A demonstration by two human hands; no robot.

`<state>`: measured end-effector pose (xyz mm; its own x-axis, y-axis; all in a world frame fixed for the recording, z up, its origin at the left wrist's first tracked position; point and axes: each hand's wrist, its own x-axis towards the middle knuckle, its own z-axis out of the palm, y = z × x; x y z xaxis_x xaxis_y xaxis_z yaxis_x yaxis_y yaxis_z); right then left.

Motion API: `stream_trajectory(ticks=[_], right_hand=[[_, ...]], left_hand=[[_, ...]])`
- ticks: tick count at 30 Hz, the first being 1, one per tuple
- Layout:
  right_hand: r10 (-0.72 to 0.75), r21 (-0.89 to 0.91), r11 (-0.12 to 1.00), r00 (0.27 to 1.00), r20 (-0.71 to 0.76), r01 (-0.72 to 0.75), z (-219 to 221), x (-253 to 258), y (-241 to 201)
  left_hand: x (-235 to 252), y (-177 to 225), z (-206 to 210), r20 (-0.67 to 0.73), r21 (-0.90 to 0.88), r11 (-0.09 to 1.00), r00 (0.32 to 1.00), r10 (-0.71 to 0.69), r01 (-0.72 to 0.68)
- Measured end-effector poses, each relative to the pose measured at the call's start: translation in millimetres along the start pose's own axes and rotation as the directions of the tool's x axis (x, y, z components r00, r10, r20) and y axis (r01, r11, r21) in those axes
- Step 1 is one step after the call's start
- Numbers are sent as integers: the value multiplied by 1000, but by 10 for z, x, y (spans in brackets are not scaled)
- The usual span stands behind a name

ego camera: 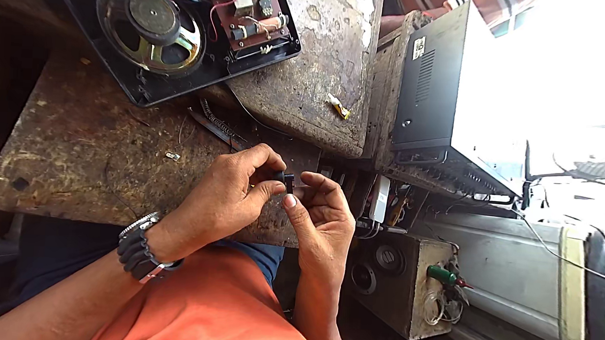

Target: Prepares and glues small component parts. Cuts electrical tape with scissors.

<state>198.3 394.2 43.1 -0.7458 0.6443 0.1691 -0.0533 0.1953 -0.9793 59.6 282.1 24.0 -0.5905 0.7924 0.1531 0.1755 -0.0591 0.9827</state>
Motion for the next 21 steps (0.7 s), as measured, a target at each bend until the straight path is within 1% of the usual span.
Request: stream_trajectory(ticks=[6, 12, 17, 21], right_hand=[[24, -42, 999, 1000, -10, -25, -10, -18, -8], [51, -35, 998, 999, -16, -51, -18, -42, 18], [38, -44, 998, 999, -31, -40, -30, -61, 23], [1, -70, 998, 1000, -23, -3, -49, -62, 41]], left_hand=[[-16, 17, -26, 9, -24, 999, 1000, -21, 21], [-34, 31, -34, 37, -50, 998, 998, -47, 49], [-43, 65, -17, 73, -83, 994, 995, -72, 78], [-53, 74, -1, 139, -105, 988, 985, -101, 116]])
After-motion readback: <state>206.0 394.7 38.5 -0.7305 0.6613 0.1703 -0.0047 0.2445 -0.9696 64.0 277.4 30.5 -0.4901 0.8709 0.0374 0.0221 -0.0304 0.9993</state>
